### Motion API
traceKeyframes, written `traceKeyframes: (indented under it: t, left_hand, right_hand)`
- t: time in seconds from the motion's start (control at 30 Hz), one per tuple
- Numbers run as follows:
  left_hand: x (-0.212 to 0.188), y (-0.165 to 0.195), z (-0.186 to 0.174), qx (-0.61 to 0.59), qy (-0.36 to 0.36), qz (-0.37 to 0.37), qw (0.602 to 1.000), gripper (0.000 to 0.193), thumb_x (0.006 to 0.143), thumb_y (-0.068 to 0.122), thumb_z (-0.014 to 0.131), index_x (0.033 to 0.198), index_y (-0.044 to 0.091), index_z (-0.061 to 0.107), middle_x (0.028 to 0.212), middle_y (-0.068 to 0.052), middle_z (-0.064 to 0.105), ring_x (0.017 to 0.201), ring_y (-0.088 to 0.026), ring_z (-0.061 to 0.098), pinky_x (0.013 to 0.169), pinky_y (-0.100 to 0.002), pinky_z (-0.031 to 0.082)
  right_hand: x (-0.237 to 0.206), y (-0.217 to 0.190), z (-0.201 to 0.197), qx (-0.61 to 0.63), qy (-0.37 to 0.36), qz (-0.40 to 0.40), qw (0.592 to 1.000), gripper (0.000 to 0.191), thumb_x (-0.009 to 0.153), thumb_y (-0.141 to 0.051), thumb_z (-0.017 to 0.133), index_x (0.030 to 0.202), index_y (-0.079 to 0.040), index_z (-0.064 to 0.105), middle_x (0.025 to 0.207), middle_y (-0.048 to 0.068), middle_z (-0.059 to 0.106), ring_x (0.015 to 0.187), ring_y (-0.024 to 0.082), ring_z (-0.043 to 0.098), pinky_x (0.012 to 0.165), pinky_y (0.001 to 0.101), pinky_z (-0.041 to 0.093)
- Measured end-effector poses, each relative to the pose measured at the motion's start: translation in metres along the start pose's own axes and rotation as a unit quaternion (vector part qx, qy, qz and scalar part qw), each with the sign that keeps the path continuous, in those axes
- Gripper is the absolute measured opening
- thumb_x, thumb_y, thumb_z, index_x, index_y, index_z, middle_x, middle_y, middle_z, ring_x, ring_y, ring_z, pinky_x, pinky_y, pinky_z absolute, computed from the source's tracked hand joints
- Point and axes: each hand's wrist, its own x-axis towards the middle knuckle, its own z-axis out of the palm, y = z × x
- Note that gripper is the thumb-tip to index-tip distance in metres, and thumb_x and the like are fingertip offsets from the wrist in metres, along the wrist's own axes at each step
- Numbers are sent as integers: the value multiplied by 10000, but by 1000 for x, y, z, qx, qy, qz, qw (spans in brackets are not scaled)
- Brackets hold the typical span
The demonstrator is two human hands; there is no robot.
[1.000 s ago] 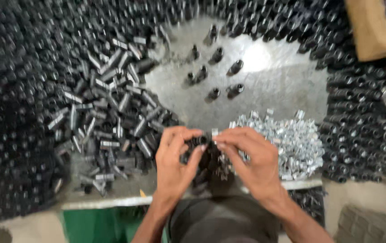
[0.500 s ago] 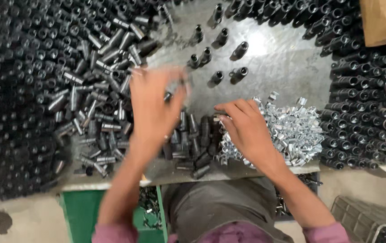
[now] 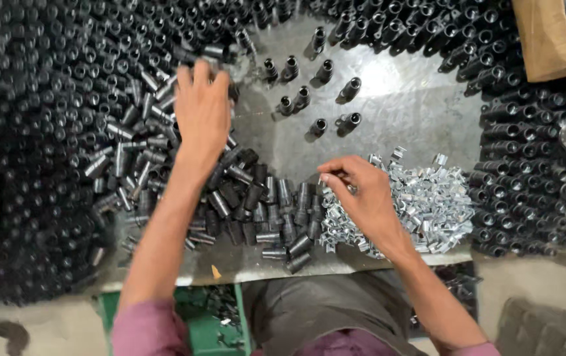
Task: The person repeatedly picks a black cylindrical metal part and a small silver metal piece, inserts the silver piece into the cylinder, and places the assembled unit on the table. The person continues this assembly cycle throughout the clip.
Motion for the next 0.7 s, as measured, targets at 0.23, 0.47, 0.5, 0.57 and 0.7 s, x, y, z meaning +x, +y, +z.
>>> traceKeyframes:
  t: [0.23, 0.47, 0.5, 0.57, 0.7]
  left_hand:
    - [-80, 99, -36, -327, -127, -113, 930, 393, 807, 28, 787, 1127, 56, 560, 1093, -159, 610, 1014, -394, 641, 803, -461, 522]
    - [-102, 131, -60, -467, -111, -162, 862, 334, 862, 8, 754, 1177, 64, 659, 1158, -144, 584, 1012, -323, 668, 774, -384, 559]
    - [-102, 133, -65, -474, -132, -195, 849, 312, 842, 19, 761, 1139, 66, 675, 1141, -145, 584, 971, -312, 670, 711, -371, 556]
    - [-98, 135, -71, -481, -100, -158, 857, 297, 883, 43, 761, 1161, 73, 659, 1147, -121, 631, 1054, -301, 676, 845, -389, 564]
    - [-83, 119, -49, -304, -21, -86, 949, 321, 802, 119, 836, 1087, 102, 690, 1067, -101, 692, 1018, -363, 611, 870, -485, 446]
  right_hand:
    - [-4, -24, 10, 137, 42, 65, 988, 167, 944, -28, 716, 1105, -54, 749, 977, 85, 710, 845, 140, 705, 732, 270, 567]
    - [-21, -44, 2, -50, 70, -40, 996, 186, 915, -28, 738, 1096, -62, 760, 981, 84, 729, 842, 184, 692, 712, 291, 551]
    - [-27, -43, 1, -44, 66, -40, 996, 195, 907, -29, 733, 1096, -65, 767, 988, 83, 729, 853, 191, 694, 709, 298, 552]
    - [-35, -38, -9, 15, 21, -46, 999, 246, 918, -15, 707, 1160, -43, 743, 1097, 112, 701, 947, 227, 689, 787, 331, 566]
    - [-24, -11, -43, -150, 66, -21, 986, 196, 1006, -21, 647, 1194, -52, 692, 1160, 128, 692, 946, 265, 661, 777, 351, 550]
